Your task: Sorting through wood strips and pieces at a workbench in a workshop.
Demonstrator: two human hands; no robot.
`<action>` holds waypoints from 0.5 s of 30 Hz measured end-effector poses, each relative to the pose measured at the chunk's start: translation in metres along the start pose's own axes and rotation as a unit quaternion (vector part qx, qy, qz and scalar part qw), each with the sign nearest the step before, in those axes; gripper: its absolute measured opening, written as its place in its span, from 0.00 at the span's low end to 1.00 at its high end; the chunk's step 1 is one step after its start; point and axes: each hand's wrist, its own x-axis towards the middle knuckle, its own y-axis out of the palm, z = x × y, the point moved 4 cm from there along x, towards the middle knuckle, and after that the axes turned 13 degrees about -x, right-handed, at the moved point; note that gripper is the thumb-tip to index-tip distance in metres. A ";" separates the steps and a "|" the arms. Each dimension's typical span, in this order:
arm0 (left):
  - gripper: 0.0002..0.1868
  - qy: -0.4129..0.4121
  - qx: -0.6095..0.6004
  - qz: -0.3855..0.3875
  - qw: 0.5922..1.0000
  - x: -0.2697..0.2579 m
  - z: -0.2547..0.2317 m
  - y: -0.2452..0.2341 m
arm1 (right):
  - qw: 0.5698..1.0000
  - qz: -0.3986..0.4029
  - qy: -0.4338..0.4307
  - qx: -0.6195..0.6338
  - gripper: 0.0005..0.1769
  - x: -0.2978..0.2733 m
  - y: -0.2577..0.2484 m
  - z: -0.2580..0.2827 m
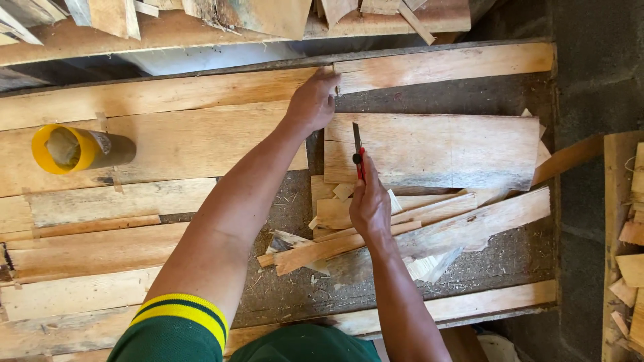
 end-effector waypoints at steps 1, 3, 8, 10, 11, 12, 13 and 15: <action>0.28 0.001 0.000 -0.001 1.000 0.002 0.002 0.008 | 1.000 -0.001 0.000 0.000 0.31 -0.002 0.000 -0.001; 0.29 -0.014 -0.032 -0.002 0.999 0.004 0.010 0.021 | 0.999 -0.032 -0.022 -0.006 0.32 -0.006 -0.001 -0.002; 0.29 -0.117 -0.077 0.027 0.990 -0.013 -0.034 0.005 | 0.999 0.014 0.047 0.015 0.31 -0.008 0.008 -0.011; 0.29 -0.141 -0.087 0.044 0.985 -0.018 -0.037 0.004 | 0.999 -0.011 0.028 0.012 0.31 -0.008 0.010 -0.014; 0.30 -0.133 -0.083 0.050 0.986 -0.018 -0.034 0.007 | 0.999 -0.029 0.007 0.017 0.31 -0.008 0.009 -0.013; 0.31 -0.126 -0.080 0.057 0.987 -0.017 -0.032 0.011 | 0.999 -0.047 -0.014 0.021 0.30 -0.009 0.009 -0.013; 0.31 -0.125 -0.081 0.057 0.987 -0.016 -0.027 0.015 | 0.999 -0.048 -0.014 0.020 0.30 -0.008 0.008 -0.012; 0.31 -0.106 -0.113 0.031 0.987 -0.015 -0.019 0.022 | 0.998 -0.033 0.018 0.042 0.32 -0.008 0.010 -0.015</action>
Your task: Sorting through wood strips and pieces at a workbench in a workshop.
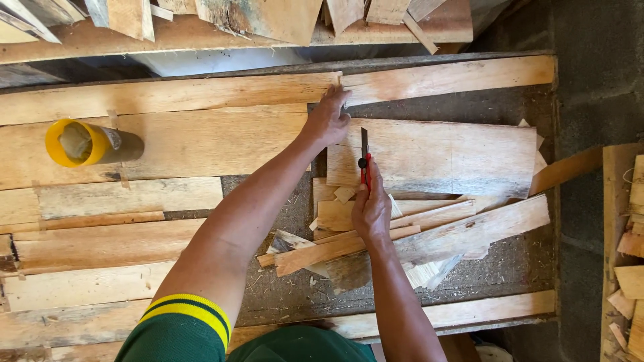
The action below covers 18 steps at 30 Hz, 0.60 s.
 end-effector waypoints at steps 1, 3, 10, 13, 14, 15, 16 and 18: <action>0.31 0.000 0.000 0.000 1.000 0.004 0.009 0.004 | 1.000 0.000 0.000 0.001 0.32 0.000 0.001 -0.002; 0.32 0.032 -0.026 -0.017 0.999 0.013 0.025 0.011 | 1.000 0.006 0.010 -0.003 0.31 -0.001 0.004 -0.006; 0.28 0.048 -0.038 -0.066 0.996 0.007 0.015 0.013 | 1.000 0.004 0.018 -0.006 0.31 -0.001 0.003 -0.006; 0.25 0.036 -0.172 -0.146 0.973 -0.001 -0.002 0.008 | 1.000 -0.013 0.008 0.005 0.31 -0.005 0.003 -0.009; 0.25 0.012 -0.270 -0.194 0.943 -0.005 -0.010 0.003 | 0.999 -0.021 0.015 0.027 0.32 -0.007 0.003 -0.011; 0.26 -0.011 -0.365 -0.239 0.900 -0.009 -0.019 0.000 | 0.998 -0.029 0.020 0.050 0.34 -0.009 0.003 -0.012; 0.26 -0.011 -0.365 -0.242 0.899 -0.012 -0.031 -0.002 | 0.998 -0.028 0.017 0.050 0.34 -0.010 0.002 -0.011; 0.29 -0.057 -0.478 -0.299 0.824 -0.021 -0.048 -0.006 | 0.994 -0.049 0.023 0.097 0.31 -0.013 -0.001 -0.008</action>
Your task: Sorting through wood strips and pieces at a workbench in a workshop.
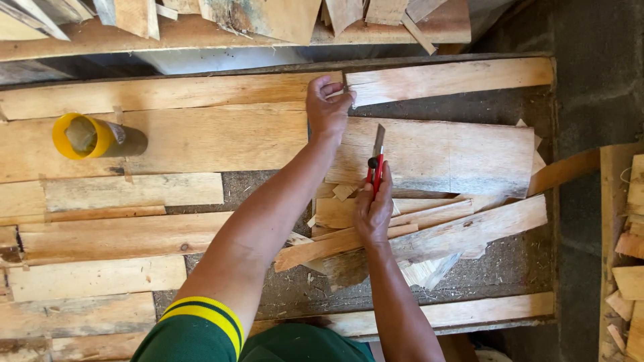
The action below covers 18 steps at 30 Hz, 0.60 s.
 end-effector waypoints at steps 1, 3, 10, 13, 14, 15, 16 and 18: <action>0.29 0.003 -0.002 -0.004 1.000 0.007 0.016 -0.002 | 1.000 0.003 -0.004 0.001 0.31 -0.001 0.002 -0.002; 0.28 0.011 -0.071 0.013 0.997 0.020 0.048 -0.006 | 0.998 0.005 -0.018 0.055 0.22 -0.004 0.005 -0.005; 0.26 0.081 -0.223 0.077 0.969 -0.015 0.021 -0.029 | 0.992 -0.082 0.016 0.091 0.11 -0.006 -0.019 -0.010; 0.26 0.137 -0.240 0.083 0.958 -0.050 -0.035 -0.049 | 0.986 -0.162 -0.039 -0.025 0.07 -0.002 -0.054 0.015; 0.26 0.167 -0.233 0.098 0.953 -0.064 -0.062 -0.057 | 0.970 -0.197 -0.103 -0.103 0.10 -0.002 -0.066 0.029; 0.27 0.193 -0.224 0.105 0.950 -0.084 -0.086 -0.072 | 0.945 -0.220 -0.165 -0.179 0.15 -0.010 -0.076 0.043; 0.27 0.191 -0.224 0.094 0.951 -0.098 -0.103 -0.084 | 0.946 -0.209 -0.167 -0.181 0.15 -0.007 -0.082 0.051; 0.26 0.277 -0.214 0.125 0.928 -0.132 -0.146 -0.111 | 0.909 -0.253 -0.284 -0.172 0.22 -0.010 -0.092 0.076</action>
